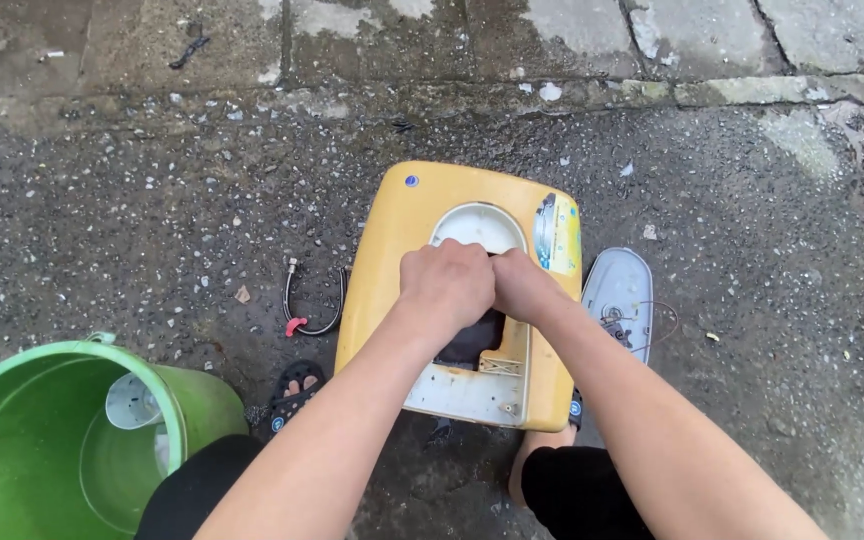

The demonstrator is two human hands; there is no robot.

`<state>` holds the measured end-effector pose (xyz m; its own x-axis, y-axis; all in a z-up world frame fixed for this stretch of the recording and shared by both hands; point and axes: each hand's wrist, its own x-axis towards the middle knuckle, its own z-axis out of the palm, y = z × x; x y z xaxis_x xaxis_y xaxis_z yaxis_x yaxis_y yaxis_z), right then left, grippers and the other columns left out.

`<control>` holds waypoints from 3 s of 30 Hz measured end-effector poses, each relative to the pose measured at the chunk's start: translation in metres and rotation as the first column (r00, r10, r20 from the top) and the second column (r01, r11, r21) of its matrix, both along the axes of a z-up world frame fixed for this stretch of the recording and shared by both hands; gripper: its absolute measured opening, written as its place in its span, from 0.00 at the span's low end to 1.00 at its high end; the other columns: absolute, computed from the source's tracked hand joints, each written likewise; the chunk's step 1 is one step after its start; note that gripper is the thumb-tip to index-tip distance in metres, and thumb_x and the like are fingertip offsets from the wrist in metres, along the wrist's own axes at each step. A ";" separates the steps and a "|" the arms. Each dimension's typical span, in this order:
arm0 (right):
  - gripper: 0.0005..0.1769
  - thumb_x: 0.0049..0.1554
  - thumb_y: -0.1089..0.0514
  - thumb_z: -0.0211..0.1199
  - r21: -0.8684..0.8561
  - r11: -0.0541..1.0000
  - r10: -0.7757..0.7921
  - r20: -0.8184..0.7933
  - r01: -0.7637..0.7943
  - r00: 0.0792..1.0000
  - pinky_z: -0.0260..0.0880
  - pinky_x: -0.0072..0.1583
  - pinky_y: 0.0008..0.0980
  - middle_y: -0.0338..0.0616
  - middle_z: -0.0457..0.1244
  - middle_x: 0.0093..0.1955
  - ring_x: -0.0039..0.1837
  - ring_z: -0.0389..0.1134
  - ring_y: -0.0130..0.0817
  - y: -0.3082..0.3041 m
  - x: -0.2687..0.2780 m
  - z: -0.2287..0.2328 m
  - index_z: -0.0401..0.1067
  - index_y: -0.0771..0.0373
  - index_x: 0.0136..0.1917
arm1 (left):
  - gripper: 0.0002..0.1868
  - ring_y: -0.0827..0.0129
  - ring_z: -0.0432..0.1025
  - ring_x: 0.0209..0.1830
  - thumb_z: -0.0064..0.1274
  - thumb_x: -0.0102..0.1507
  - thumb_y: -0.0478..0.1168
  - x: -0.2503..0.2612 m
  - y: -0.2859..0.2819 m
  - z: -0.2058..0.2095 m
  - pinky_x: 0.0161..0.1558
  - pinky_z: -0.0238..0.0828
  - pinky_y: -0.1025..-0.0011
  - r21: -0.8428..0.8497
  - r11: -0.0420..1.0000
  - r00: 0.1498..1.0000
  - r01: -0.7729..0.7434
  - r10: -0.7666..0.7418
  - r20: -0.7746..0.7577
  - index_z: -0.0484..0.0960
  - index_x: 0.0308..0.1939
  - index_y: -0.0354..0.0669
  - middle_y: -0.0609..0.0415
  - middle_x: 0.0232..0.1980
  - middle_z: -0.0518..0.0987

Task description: Disassembling a yellow household appliance to access internal components using a screwdriver and wrench.

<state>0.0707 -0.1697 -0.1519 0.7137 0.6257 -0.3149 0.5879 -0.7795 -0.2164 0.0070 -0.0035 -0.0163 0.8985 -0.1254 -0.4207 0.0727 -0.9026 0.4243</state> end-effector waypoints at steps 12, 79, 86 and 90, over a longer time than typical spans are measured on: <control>0.08 0.53 0.55 0.59 -0.023 1.000 -0.017 0.007 0.017 1.000 0.77 0.50 0.38 0.44 0.69 0.37 0.48 0.74 0.49 -0.005 0.011 -0.004 0.77 0.59 0.43 | 0.35 0.37 0.77 0.54 0.24 0.70 0.53 -0.006 0.000 0.007 0.54 0.71 0.44 -0.105 0.992 0.997 -0.074 0.071 -0.035 0.81 0.55 0.29 0.33 0.49 0.83; 0.06 0.54 0.54 0.64 0.109 0.981 -0.150 -0.107 0.162 0.983 0.77 0.48 0.33 0.40 0.70 0.39 0.50 0.74 0.42 -0.002 0.000 -0.004 0.77 0.56 0.44 | 0.22 0.34 0.78 0.52 0.32 0.65 0.34 0.002 -0.018 0.025 0.51 0.72 0.40 -0.052 0.989 0.989 -0.139 0.141 0.039 0.84 0.48 0.31 0.37 0.44 0.84; 0.06 0.54 0.54 0.65 0.132 0.978 -0.151 -0.107 0.165 0.983 0.77 0.49 0.33 0.40 0.70 0.40 0.50 0.74 0.42 -0.001 0.005 0.002 0.77 0.55 0.45 | 0.20 0.37 0.79 0.48 0.34 0.65 0.33 0.005 -0.022 0.027 0.49 0.74 0.42 -0.031 0.994 0.992 -0.101 0.103 0.071 0.85 0.45 0.31 0.37 0.40 0.83; 0.06 0.53 0.54 0.65 0.149 0.974 -0.153 -0.108 0.169 0.982 0.77 0.50 0.33 0.39 0.70 0.41 0.51 0.74 0.42 0.004 0.001 0.001 0.77 0.55 0.45 | 0.20 0.37 0.79 0.48 0.35 0.65 0.33 0.001 -0.017 0.032 0.50 0.73 0.44 -0.024 0.996 0.994 -0.086 0.087 0.065 0.85 0.47 0.31 0.36 0.40 0.83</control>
<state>0.0712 -0.1658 -0.1506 0.7806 0.5520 -0.2933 0.4280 -0.8140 -0.3927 0.0076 -0.0205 0.0156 0.9320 -0.0545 -0.3584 0.1213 -0.8848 0.4500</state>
